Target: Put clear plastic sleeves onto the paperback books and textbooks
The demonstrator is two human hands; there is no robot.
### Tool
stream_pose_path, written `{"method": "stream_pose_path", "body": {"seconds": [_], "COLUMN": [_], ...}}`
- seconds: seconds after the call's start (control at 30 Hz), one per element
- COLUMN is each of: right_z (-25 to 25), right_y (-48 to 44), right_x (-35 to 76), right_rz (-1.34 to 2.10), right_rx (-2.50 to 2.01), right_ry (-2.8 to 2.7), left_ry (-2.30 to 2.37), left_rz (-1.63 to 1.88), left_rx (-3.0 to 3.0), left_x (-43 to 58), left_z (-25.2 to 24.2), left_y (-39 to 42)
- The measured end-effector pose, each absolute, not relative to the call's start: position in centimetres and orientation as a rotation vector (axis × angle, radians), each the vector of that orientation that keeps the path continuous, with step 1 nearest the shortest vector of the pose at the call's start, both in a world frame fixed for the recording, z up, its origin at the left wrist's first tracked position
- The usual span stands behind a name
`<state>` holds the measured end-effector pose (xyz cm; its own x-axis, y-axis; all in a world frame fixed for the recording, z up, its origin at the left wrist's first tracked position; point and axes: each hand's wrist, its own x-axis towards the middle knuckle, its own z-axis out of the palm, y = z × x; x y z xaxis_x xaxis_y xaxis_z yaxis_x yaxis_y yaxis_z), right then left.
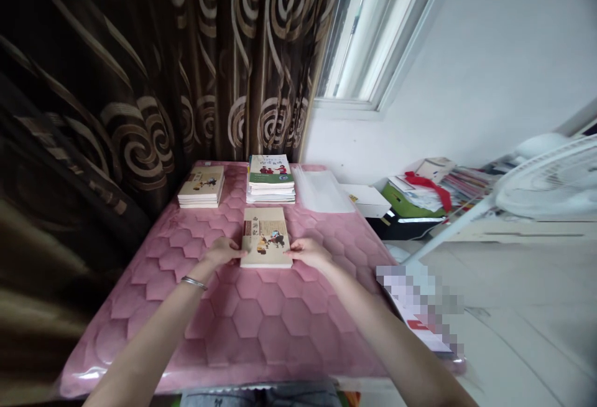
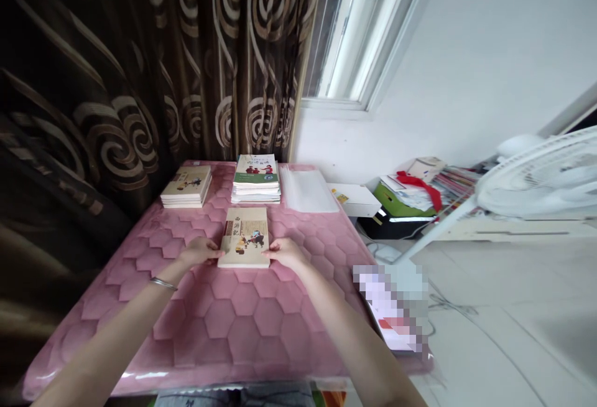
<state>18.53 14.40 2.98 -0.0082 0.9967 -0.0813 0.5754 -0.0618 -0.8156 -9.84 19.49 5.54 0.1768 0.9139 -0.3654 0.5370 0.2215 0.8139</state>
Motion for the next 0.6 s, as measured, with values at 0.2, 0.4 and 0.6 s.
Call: {"method": "stream_pose_path", "body": {"seconds": [0.2,0.4,0.6], "right_z": [3.5,4.7,5.5], "right_y": [14.5,13.8,13.1], "right_x": [18.6,18.0,17.7], "right_rz": [0.975,0.942,0.863], "right_rx": [-1.758,-1.837,-1.886], "right_ry": [-1.629,-1.596,-1.616], "left_ry": [1.518,1.559,1.480], "left_rz": [0.383,0.476,0.662], "left_rx": [1.409,1.433,1.283], "left_x": [-8.9,-7.8,-5.8], "left_z": [5.7,5.7,6.0], "left_y": [19.4,18.6,16.9]}}
